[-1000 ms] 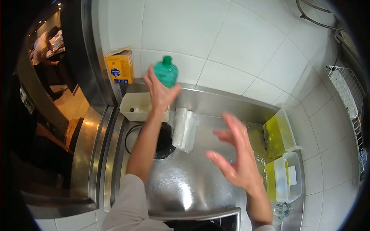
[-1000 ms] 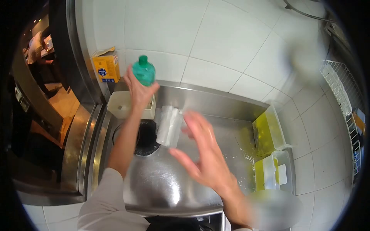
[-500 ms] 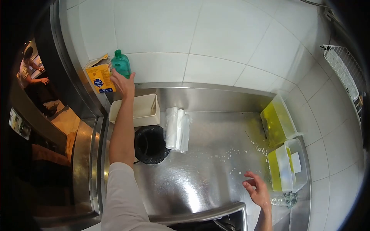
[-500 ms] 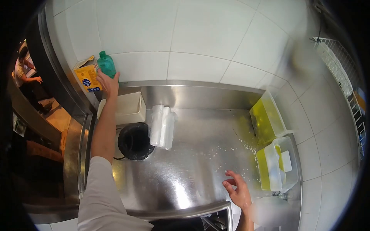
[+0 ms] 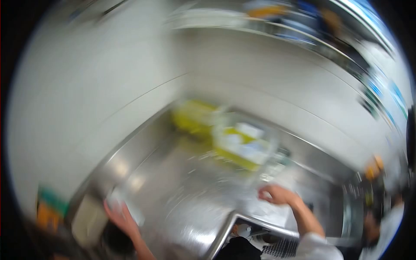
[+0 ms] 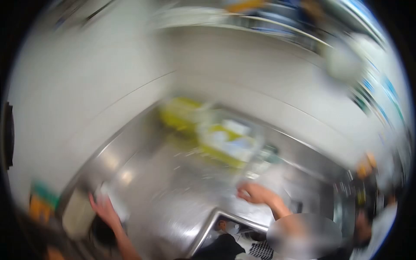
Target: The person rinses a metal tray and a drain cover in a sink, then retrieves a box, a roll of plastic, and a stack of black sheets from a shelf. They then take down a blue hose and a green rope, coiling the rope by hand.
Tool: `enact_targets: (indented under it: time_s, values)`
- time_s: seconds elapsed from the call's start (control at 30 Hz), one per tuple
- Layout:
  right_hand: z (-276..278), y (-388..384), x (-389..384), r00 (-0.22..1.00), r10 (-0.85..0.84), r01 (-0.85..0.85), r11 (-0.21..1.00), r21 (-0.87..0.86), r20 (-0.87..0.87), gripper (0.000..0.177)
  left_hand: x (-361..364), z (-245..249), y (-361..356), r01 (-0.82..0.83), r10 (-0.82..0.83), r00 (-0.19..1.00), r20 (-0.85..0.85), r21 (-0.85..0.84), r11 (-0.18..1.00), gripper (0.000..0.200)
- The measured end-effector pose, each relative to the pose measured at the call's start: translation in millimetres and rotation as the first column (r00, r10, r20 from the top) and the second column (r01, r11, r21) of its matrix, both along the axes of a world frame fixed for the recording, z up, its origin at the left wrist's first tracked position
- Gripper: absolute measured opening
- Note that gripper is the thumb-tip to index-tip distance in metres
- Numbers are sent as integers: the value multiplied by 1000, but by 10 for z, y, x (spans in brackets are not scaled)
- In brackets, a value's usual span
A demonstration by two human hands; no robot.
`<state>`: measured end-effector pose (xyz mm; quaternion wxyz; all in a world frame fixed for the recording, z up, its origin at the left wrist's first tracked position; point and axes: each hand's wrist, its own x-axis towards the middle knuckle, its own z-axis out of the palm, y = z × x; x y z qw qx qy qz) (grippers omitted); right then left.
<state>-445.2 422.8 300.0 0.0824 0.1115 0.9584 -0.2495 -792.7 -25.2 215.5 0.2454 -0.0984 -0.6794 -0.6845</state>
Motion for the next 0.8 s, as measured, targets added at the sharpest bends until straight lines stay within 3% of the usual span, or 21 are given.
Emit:
enact_targets:
  time_s: [0.03, 0.07, 0.1, 0.17, 0.2, 0.27, 0.3, 0.37, 0.4, 0.47, 0.53, 0.57, 0.6, 0.63, 0.7, 0.73, 0.8]
  values:
    - [482, 0, 82, 989, -125, 135, 980, 145, -75, 25, 302, -325, 425, 119, -114, 987, -109, 37, 992, 71]
    - [769, 112, 253, 882, 40, 114, 949, 295, -470, 30, 677, -464, 809, 255, -247, 964, -100, 83, 963, 63]
    - [1199, 131, 360, 782, -16, 221, 942, 253, -623, 36, 1030, -485, 1099, 353, -353, 933, 72, 7, 936, 60]
    - [1966, 54, 682, 619, -75, 318, 934, 163, -782, 41, 1550, -200, 1382, 610, -577, 670, 467, 97, 787, 80]
    - [2189, 53, 810, 580, -35, 324, 926, 191, -814, 40, 1479, -314, 1531, 627, -592, 668, 451, 85, 774, 80]
    - [2514, 130, 1102, 532, 14, 330, 918, 222, -847, 40, 1217, -644, 1915, 734, -699, 657, 283, -26, 679, 53]
    - [2631, 175, 1230, 535, 101, 356, 874, 332, -839, 37, 1204, -503, 2039, 740, -725, 660, 197, 1, 673, 49]
    - [2913, 367, 1459, 503, 292, 446, 719, 533, -814, 32, 1186, 67, 2348, 751, -749, 659, 64, -22, 660, 48]
    - [3086, 496, 1539, 449, 306, 492, 699, 518, -839, 31, 1192, 304, 2448, 751, -751, 660, 26, -73, 657, 51]
    - [3560, 812, 1753, 338, 460, 735, 416, 535, -821, 27, 1524, 1117, 2748, 702, -708, 674, -208, -115, 702, 40]
    - [4081, 1225, 1978, 322, 473, 833, 271, 483, -820, 27, 1821, 1926, 2965, 690, -715, 591, -373, -225, 688, 35]
    - [4308, 1450, 2067, 332, 501, 885, 128, 448, -799, 34, 1956, 2326, 3072, 693, -695, 537, -478, -219, 687, 34]
    - [4450, 1252, 2038, 261, 47, 929, 257, 265, -964, 30, 2099, 2711, 3195, 697, -664, 478, -574, -212, 685, 33]
    - [4548, 1159, 2017, 260, 60, 925, 271, 267, -964, 30, 2229, 3098, 3371, 711, -620, 407, -671, -193, 676, 34]
    - [4687, 1123, 2031, 280, -432, 960, 118, 255, -857, 24, 2565, 3860, 3770, 706, -597, 341, -726, -222, 673, 38]
    - [4761, 1496, 1989, 364, -400, 916, -9, 401, -841, 36, 2662, 4210, 4015, 672, -609, 365, -704, -254, 696, 41]
    - [4663, 1807, 1903, 388, -295, 919, 47, 392, -873, 34, 2798, 4804, 4549, 627, -688, 433, -583, -354, 694, 56]
